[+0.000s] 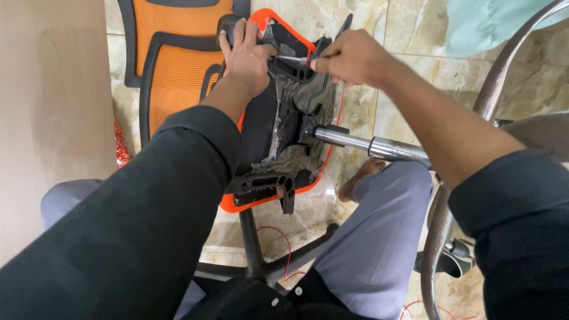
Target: The person sits on the floor and uses a screwdriver to tighten screws on the underside of an orange and black office chair. They repeatedly adjust the chair and apply torque to fasteners near the seat base.
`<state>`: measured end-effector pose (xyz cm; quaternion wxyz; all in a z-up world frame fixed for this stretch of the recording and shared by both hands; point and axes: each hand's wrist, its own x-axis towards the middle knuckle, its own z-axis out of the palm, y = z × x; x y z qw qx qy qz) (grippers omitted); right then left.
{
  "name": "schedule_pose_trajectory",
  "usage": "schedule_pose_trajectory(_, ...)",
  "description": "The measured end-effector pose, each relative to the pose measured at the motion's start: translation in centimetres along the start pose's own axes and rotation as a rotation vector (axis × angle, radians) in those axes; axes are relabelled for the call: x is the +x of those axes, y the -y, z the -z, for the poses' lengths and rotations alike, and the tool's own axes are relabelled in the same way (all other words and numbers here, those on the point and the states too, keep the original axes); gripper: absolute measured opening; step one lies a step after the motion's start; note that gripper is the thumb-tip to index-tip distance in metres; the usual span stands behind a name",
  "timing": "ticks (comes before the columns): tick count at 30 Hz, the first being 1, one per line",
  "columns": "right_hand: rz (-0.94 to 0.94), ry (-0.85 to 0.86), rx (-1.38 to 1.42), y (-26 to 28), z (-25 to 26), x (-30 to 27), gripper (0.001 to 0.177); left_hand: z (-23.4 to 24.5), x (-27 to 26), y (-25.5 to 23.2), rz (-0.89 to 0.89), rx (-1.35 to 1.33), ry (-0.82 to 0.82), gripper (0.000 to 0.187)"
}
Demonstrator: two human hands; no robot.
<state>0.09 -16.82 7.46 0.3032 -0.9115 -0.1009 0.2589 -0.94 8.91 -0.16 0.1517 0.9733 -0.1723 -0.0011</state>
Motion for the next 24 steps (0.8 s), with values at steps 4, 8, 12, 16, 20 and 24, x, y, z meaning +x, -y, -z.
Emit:
schedule_pose_trajectory(4,-0.351,0.223,0.706,-0.5,1.6,-0.6,0.027,-0.1,0.1,-0.5,-0.037,0.0,-0.014,0.046)
schedule_pose_trajectory(8,-0.458,0.27,0.725,0.2,1.2,-0.7,0.03,0.1,-0.5,0.2,-0.01,-0.044,0.015,0.05)
schedule_pose_trajectory(12,-0.315,0.207,0.518,0.3,-0.1,-1.4,0.03,-0.5,-0.7,0.1,-0.003,-0.009,-0.008,0.045)
schedule_pose_trajectory(16,0.057,0.097,0.043,0.1,0.0,-0.1,0.038,-0.7,-0.5,0.3,0.031,-0.017,0.019,0.047)
schedule_pose_trajectory(20,0.408,0.0,-0.404,0.4,0.3,0.7,0.045,-0.3,-0.5,0.6,0.017,-0.034,0.01,0.043)
schedule_pose_trajectory(24,0.294,-0.142,-0.466,0.3,-1.9,-1.4,0.039,-0.3,-0.6,0.8,-0.012,-0.057,0.005,0.039)
